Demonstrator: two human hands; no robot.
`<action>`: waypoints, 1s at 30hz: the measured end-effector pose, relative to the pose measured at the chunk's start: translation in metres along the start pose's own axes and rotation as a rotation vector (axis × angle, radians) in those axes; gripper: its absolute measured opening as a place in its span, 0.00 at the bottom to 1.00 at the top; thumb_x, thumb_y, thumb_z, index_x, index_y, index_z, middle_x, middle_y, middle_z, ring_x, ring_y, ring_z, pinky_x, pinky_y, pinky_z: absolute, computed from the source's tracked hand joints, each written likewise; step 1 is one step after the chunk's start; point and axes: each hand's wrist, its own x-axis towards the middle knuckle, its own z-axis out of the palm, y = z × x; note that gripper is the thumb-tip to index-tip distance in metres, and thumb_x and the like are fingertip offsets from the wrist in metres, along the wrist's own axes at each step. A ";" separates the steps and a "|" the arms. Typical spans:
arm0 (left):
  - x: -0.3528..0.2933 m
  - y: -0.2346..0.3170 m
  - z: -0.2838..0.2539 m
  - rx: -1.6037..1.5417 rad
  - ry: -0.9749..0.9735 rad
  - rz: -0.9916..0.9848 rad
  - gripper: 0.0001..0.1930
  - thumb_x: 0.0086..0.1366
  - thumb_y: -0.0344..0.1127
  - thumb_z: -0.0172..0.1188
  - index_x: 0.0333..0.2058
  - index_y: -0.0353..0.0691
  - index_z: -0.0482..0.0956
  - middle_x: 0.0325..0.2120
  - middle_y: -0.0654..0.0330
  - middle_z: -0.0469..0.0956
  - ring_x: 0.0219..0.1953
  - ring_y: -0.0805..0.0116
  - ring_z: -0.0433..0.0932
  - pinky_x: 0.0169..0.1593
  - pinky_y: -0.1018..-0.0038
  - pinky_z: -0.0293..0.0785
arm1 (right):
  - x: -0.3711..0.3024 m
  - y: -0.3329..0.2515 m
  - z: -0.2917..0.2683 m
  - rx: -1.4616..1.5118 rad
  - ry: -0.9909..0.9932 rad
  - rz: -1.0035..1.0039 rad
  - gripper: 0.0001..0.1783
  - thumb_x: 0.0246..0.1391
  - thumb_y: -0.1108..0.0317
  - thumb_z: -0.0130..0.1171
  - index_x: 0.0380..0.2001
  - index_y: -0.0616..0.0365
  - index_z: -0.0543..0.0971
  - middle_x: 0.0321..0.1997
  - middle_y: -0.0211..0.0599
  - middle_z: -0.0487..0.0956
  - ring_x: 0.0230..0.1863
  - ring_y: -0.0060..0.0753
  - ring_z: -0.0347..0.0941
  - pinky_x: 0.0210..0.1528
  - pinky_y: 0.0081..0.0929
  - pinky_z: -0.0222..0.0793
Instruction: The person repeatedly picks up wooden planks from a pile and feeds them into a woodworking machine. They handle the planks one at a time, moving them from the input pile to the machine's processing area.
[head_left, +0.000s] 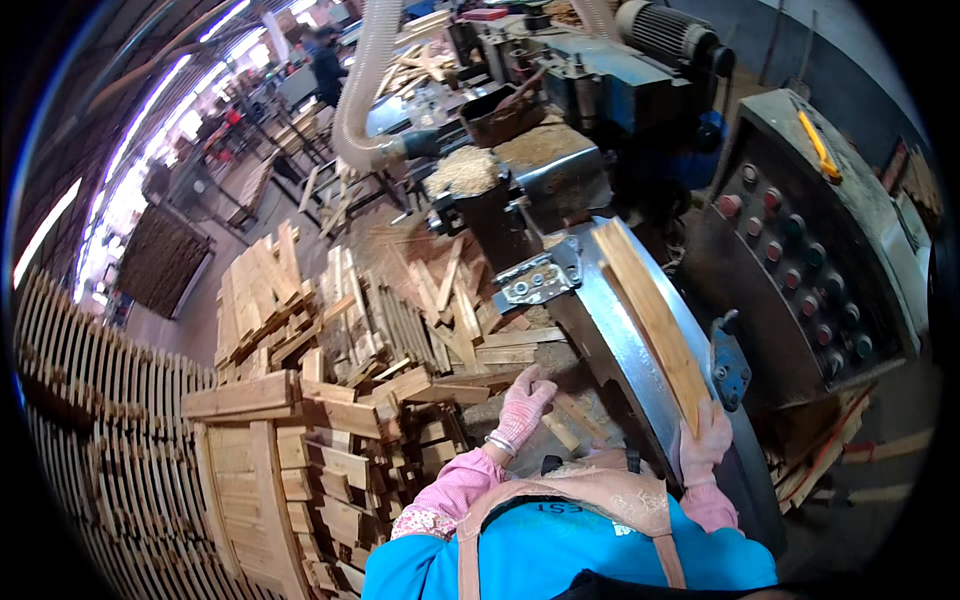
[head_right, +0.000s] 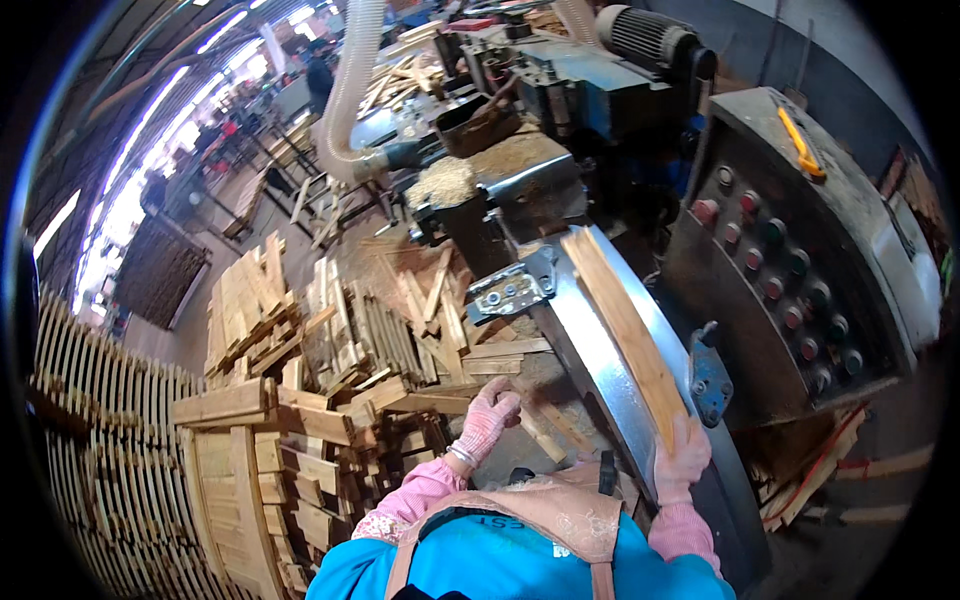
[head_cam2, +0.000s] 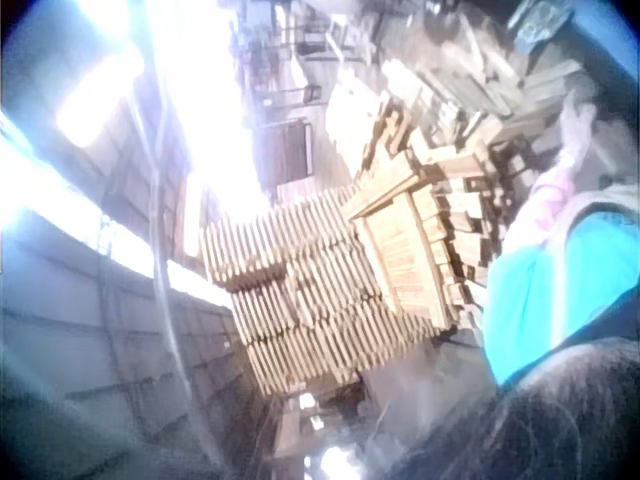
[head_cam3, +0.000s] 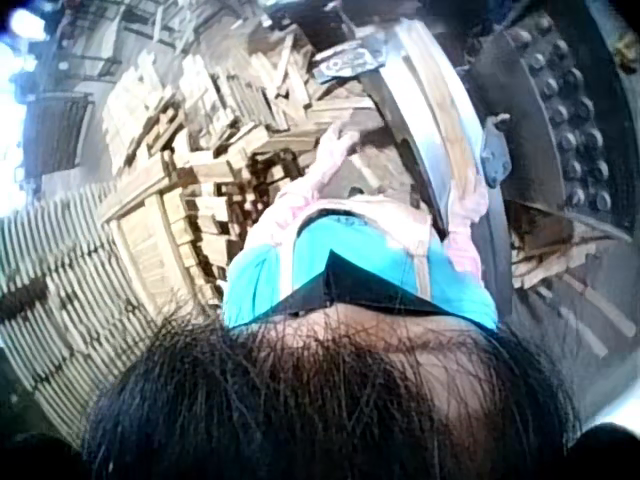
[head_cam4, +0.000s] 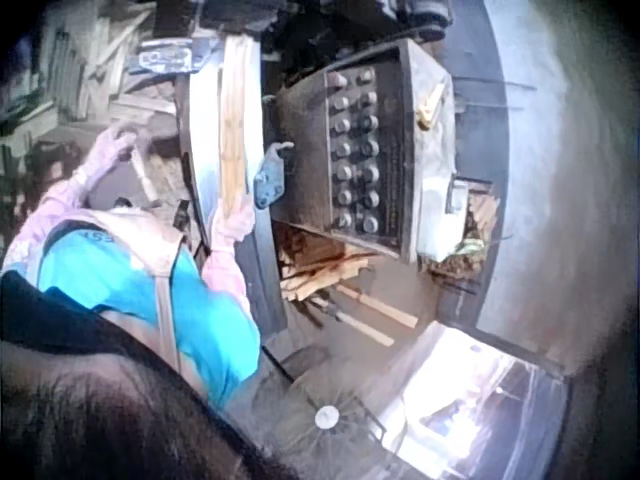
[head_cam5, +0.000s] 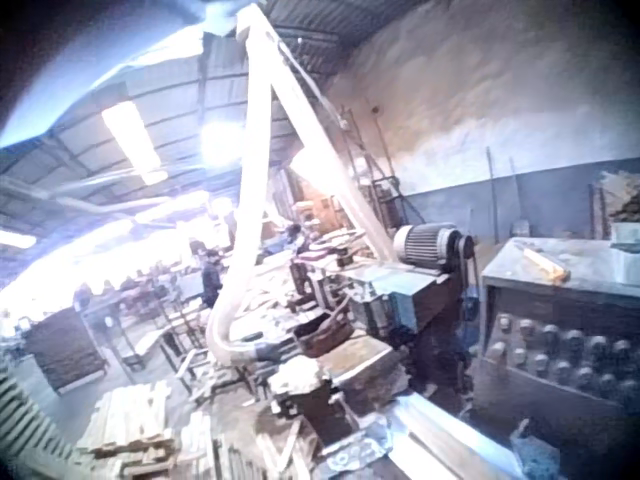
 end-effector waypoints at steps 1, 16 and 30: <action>0.004 -0.003 -0.011 -0.008 0.029 0.027 0.37 0.69 0.39 0.66 0.71 0.31 0.61 0.41 0.60 0.79 0.37 0.72 0.78 0.42 0.75 0.79 | 0.026 -0.008 0.022 0.027 0.047 -0.031 0.40 0.50 0.54 0.73 0.67 0.47 0.73 0.64 0.50 0.73 0.61 0.59 0.70 0.62 0.53 0.66; -0.111 0.252 -0.392 0.786 1.803 0.454 0.43 0.61 0.48 0.71 0.66 0.27 0.63 0.62 0.41 0.70 0.62 0.47 0.71 0.67 0.60 0.67 | 0.111 -0.070 0.073 0.083 -0.164 0.033 0.45 0.50 0.50 0.73 0.71 0.42 0.69 0.61 0.46 0.75 0.60 0.57 0.71 0.61 0.51 0.69; -0.196 0.166 -0.621 -0.428 1.250 0.371 0.26 0.62 0.43 0.69 0.54 0.32 0.79 0.47 0.50 0.82 0.46 0.48 0.82 0.55 0.52 0.79 | 0.084 -0.042 0.031 0.096 0.024 -0.165 0.32 0.49 0.57 0.69 0.57 0.53 0.77 0.56 0.45 0.78 0.56 0.56 0.73 0.58 0.54 0.68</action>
